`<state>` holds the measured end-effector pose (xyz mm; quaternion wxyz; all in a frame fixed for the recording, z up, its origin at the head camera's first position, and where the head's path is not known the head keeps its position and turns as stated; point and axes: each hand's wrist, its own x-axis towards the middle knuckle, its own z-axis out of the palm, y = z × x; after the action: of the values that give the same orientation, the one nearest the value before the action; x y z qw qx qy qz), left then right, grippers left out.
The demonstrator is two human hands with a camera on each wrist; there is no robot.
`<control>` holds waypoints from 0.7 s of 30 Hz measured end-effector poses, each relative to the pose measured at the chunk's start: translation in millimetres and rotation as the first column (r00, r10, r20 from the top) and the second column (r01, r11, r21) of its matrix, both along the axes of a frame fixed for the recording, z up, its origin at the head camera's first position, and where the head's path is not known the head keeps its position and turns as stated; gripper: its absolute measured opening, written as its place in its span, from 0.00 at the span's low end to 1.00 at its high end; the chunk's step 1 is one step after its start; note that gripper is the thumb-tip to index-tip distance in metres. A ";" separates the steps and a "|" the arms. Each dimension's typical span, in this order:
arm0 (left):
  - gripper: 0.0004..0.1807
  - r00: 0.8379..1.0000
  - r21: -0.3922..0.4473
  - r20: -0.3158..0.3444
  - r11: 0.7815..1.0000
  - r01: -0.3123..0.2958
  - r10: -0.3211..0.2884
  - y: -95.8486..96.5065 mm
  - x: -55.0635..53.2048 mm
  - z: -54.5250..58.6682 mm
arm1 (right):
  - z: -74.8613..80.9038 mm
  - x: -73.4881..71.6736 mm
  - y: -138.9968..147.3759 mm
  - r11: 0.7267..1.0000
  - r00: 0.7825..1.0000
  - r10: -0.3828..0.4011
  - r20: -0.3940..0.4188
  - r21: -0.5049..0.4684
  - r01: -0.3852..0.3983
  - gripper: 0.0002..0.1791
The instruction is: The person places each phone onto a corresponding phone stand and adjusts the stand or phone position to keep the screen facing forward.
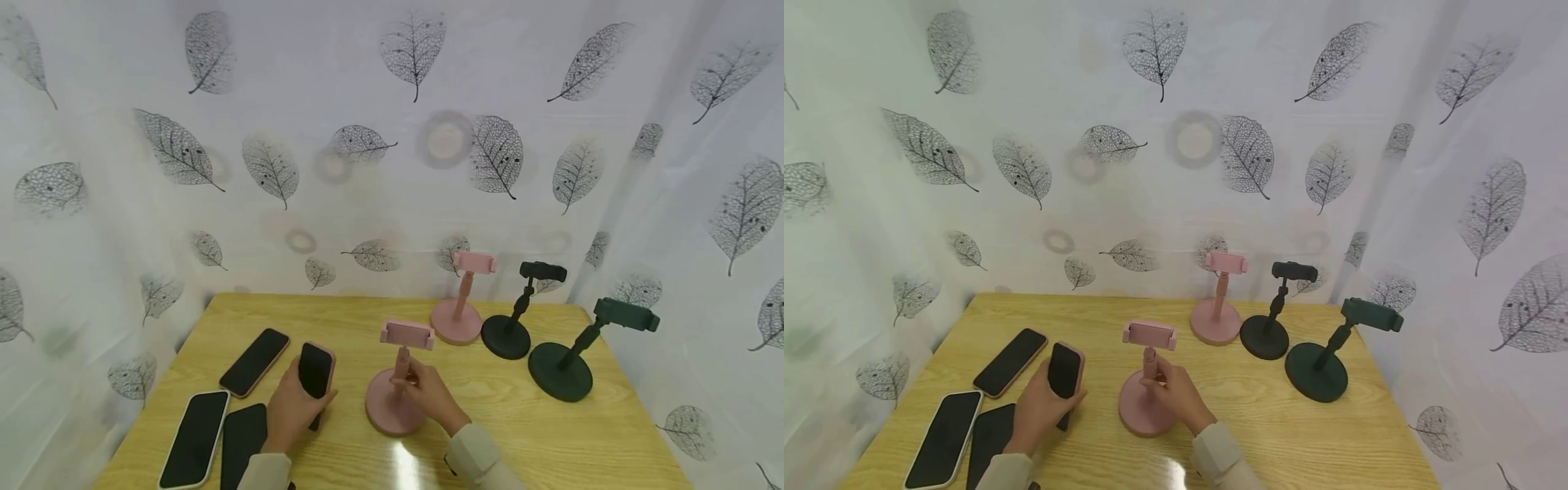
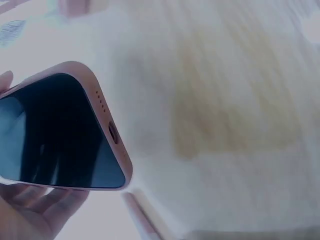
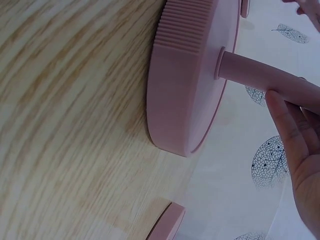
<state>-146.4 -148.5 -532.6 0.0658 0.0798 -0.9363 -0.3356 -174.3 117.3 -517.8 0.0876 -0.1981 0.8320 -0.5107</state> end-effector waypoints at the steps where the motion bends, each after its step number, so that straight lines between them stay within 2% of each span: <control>1: 0.50 1.000 0.014 -0.024 1.000 -0.002 0.002 3.1 0.9 4.4 | 0.2 0.4 0.0 1.000 1.000 0.000 -0.007 0.003 0.000 0.15; 8: 0.51 0.989 0.048 -0.150 0.999 0.017 -0.010 31.5 9.8 48.6 | -1.1 1.8 0.7 1.000 0.999 0.002 -0.042 -0.008 -0.002 0.18; 10: 0.50 0.979 0.045 -0.201 0.999 0.029 -0.020 40.8 12.7 60.9 | 9.4 5.7 -0.7 1.000 0.999 0.004 -0.043 -0.006 -0.004 0.16; 12: 0.49 0.965 0.046 -0.261 0.998 0.047 -0.034 50.5 15.9 73.2 | 19.5 9.3 -2.3 1.000 0.999 0.002 -0.052 0.004 -0.002 0.12; 15: 0.48 0.932 0.044 -0.358 0.996 0.079 -0.058 64.0 19.7 90.8 | 20.9 9.6 -3.2 1.000 0.999 -0.006 -0.048 0.022 0.007 0.10; 19: 0.47 0.884 0.016 -0.457 0.993 0.119 -0.099 79.3 22.7 113.9 | -1.6 1.1 -0.9 1.000 0.998 -0.015 -0.069 0.011 0.016 0.11; 21: 0.49 0.867 -0.015 -0.486 0.993 0.120 -0.112 86.9 23.9 124.0 | -4.8 -0.7 -0.2 1.000 0.995 -0.008 -0.095 0.004 0.009 0.11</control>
<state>-122.5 -61.5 -408.5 0.2776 -0.0629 -0.8902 -0.3557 -175.0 117.1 -522.6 0.0461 -0.2186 0.8373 -0.4990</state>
